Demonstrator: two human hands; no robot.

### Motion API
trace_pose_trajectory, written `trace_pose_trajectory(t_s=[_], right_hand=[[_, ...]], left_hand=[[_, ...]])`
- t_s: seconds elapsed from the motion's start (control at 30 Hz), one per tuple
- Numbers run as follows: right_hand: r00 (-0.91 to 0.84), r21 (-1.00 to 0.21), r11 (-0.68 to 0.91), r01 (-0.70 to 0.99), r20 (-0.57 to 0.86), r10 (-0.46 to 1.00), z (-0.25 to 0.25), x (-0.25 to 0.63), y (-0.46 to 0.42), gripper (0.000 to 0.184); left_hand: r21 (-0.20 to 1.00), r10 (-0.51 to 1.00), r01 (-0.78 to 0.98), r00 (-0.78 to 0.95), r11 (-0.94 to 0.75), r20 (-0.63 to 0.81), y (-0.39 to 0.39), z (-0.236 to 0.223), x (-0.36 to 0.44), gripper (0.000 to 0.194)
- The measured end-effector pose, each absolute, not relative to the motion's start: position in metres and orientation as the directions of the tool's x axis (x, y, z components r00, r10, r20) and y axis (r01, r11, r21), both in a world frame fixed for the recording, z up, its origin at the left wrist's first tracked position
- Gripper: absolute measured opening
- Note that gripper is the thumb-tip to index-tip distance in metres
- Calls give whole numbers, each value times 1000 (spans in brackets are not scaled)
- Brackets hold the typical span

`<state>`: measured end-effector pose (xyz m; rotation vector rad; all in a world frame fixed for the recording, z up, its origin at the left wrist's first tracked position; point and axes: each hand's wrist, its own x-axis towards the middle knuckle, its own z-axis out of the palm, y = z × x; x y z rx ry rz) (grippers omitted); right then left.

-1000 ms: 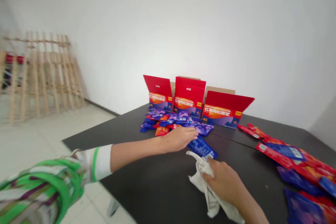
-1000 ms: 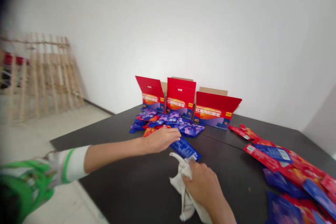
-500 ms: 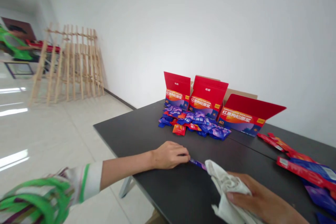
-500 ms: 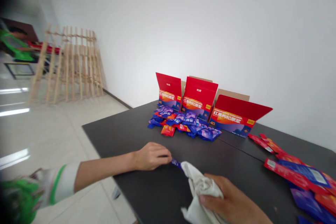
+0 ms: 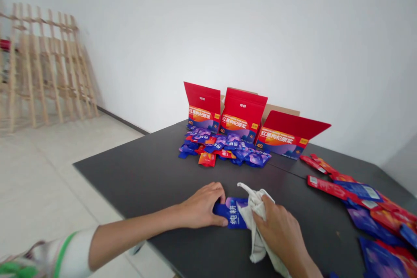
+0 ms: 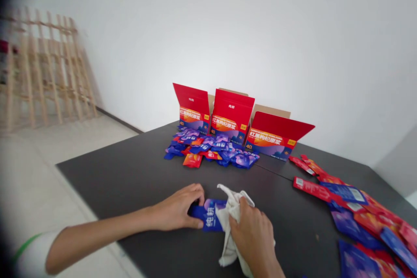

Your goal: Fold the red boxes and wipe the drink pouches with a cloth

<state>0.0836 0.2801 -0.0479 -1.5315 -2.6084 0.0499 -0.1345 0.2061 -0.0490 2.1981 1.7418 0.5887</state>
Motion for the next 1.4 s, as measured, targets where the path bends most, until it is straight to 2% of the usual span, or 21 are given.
trace_pose_trajectory(t_s=[0.17, 0.43, 0.6, 0.67, 0.77, 0.83, 0.93, 1.1, 1.27, 1.4], right_hand=[[-502, -106, 505, 857, 60, 863, -37, 82, 281, 27], [-622, -133, 647, 751, 187, 760, -45, 53, 256, 23], [-448, -28, 458, 889, 166, 879, -39, 58, 270, 24], [-478, -17, 486, 874, 157, 864, -37, 58, 271, 23], [-614, -29, 622, 783, 134, 778, -38, 54, 268, 23], [-588, -19, 594, 804, 121, 800, -38, 54, 269, 21], [-466, 17, 467, 884, 121, 877, -37, 56, 272, 21], [-612, 6, 616, 787, 123, 781, -37, 58, 267, 22], [-425, 95, 415, 905, 125, 897, -36, 68, 278, 22], [-599, 79, 594, 801, 68, 798, -37, 68, 276, 27]], left_hand=[[525, 978, 826, 185, -206, 93, 218, -49, -134, 32], [607, 921, 697, 341, -381, 187, 223, -54, -122, 11], [582, 952, 755, 269, -303, 147, 224, -55, -120, 15], [584, 952, 754, 273, -301, 139, 225, -56, -119, 14], [601, 941, 727, 298, -332, 160, 225, -57, -117, 13], [591, 942, 736, 290, -331, 167, 225, -58, -116, 14], [552, 953, 777, 259, -304, 160, 225, -58, -115, 13], [566, 933, 743, 307, -358, 188, 224, -59, -114, 10], [514, 944, 791, 283, -331, 173, 225, -60, -115, 15], [490, 934, 795, 303, -358, 189, 228, -62, -115, 16]])
